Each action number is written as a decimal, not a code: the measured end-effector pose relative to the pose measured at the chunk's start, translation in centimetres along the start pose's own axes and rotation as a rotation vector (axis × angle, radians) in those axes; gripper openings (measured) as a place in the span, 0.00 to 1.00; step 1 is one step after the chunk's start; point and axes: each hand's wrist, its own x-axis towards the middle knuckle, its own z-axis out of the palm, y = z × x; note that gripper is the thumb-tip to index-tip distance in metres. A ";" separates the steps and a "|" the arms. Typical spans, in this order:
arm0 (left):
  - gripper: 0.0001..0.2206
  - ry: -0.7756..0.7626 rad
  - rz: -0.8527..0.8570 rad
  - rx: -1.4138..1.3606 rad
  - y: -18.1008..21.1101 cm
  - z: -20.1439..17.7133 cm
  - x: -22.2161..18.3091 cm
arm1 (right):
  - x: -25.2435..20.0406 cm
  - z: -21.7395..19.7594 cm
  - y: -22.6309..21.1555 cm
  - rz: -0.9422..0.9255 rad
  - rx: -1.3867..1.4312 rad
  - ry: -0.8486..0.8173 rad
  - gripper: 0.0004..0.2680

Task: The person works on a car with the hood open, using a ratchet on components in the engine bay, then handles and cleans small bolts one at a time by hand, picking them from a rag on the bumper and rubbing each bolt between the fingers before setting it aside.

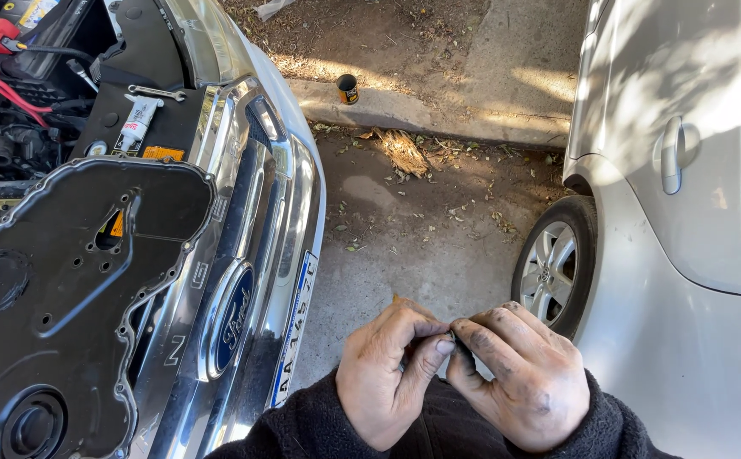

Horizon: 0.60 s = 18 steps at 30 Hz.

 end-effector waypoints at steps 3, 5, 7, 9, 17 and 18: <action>0.04 -0.001 0.014 0.018 -0.4 0.4 -0.1 | 0.1 0.3 -0.2 -0.016 -0.027 0.009 0.08; 0.04 0.019 0.021 0.054 -0.4 0.7 -0.1 | -0.1 0.7 0.1 -0.028 -0.026 0.001 0.08; 0.05 0.038 0.025 0.090 -0.5 0.9 -0.2 | -0.4 1.0 0.3 -0.037 -0.025 -0.009 0.08; 0.06 0.012 -0.001 0.142 -0.8 0.9 -0.3 | -0.6 1.3 0.5 -0.035 -0.031 -0.041 0.09; 0.09 -0.015 -0.214 -0.024 -1.8 0.3 -0.3 | -0.8 1.7 1.1 0.027 -0.208 -0.031 0.08; 0.10 -0.010 -0.233 -0.105 -2.0 0.3 -0.3 | -1.0 1.8 1.5 0.052 -0.263 -0.009 0.08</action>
